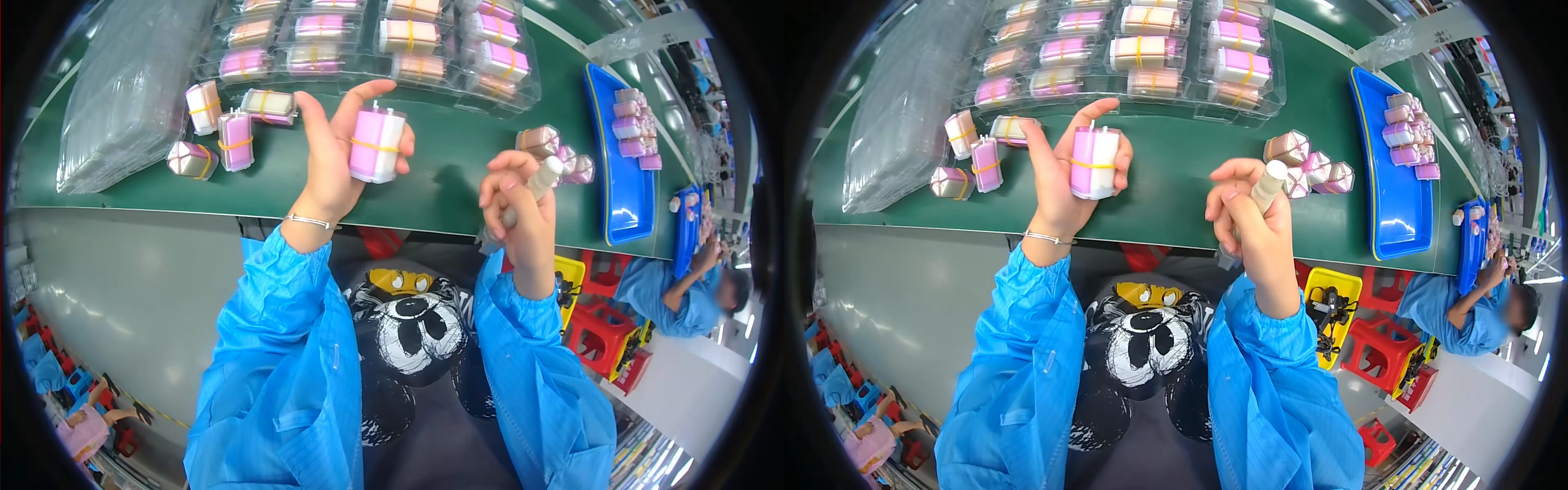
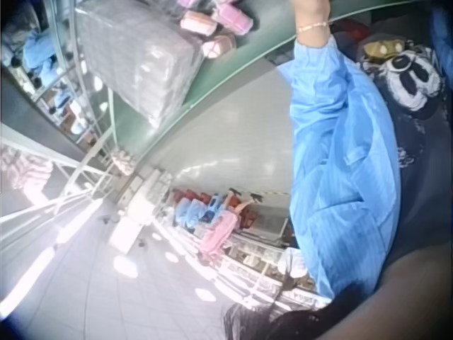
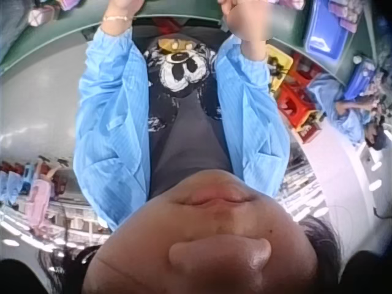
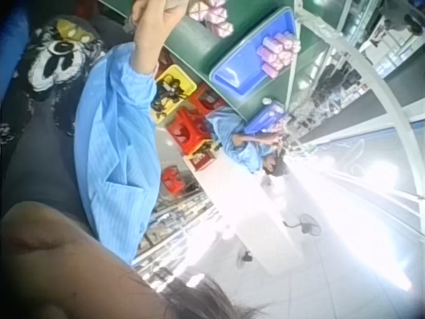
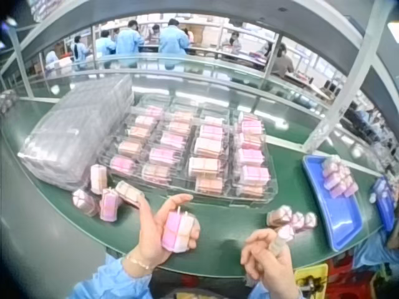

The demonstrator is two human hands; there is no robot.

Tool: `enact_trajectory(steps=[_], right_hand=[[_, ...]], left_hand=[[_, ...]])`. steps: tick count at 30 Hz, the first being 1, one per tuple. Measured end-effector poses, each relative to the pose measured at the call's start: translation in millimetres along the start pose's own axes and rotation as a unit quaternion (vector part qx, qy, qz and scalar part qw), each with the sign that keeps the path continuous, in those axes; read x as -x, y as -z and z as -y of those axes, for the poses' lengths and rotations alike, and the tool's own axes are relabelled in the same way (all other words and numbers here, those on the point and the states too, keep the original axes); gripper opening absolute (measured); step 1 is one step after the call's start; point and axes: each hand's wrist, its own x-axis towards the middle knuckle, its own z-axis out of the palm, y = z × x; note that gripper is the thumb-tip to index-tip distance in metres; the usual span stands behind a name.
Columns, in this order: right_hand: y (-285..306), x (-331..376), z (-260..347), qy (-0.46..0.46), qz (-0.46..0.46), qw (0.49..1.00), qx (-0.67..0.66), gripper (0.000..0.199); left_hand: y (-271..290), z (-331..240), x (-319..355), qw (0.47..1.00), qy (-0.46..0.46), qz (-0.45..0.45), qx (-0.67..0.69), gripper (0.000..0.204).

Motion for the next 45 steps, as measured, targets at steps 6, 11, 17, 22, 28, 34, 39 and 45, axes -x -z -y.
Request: enact_trajectory(steps=[6, 11, 17, 22, 28, 34, 39, 45], right_hand=[[-4.8, 0.7, -1.9, -0.068, 0.008, 0.997, 0.027, 0.022], [-17.9, -5.2, -1.4, -0.086, 0.026, 0.995, 0.050, 0.025], [-29.1, -15.3, 5.1, -0.087, 0.043, 0.993, 0.063, 0.027], [-44.9, -34.9, 16.7, -0.055, 0.081, 0.991, 0.091, 0.030], [-52.1, -47.1, 12.5, -0.049, 0.081, 0.964, 0.249, 0.029], [-19.6, -22.5, 20.8, -0.071, 0.050, 0.985, 0.147, 0.038], [18.2, -0.9, 14.4, 0.011, -0.023, 0.988, 0.149, 0.035], [31.4, 4.1, 18.3, 0.158, -0.082, 0.878, 0.445, 0.035]], left_hand=[[13.0, 5.7, -0.7, 0.980, 0.044, 0.061, 0.183, 0.101], [3.0, 1.5, 0.4, 0.992, 0.039, 0.029, 0.119, 0.096], [0.0, 3.2, 0.3, 0.998, 0.025, 0.030, 0.055, 0.099], [-7.4, 7.0, 4.6, 0.997, -0.011, 0.040, -0.063, 0.109], [-21.2, 0.4, 17.9, 0.963, 0.004, -0.004, -0.269, 0.108], [2.1, -16.7, 33.8, 0.820, -0.341, -0.096, -0.450, 0.047], [28.8, -45.0, 58.8, 0.556, -0.308, -0.255, -0.729, 0.023], [60.2, -36.0, 58.5, 0.548, -0.255, -0.286, -0.744, 0.030]])
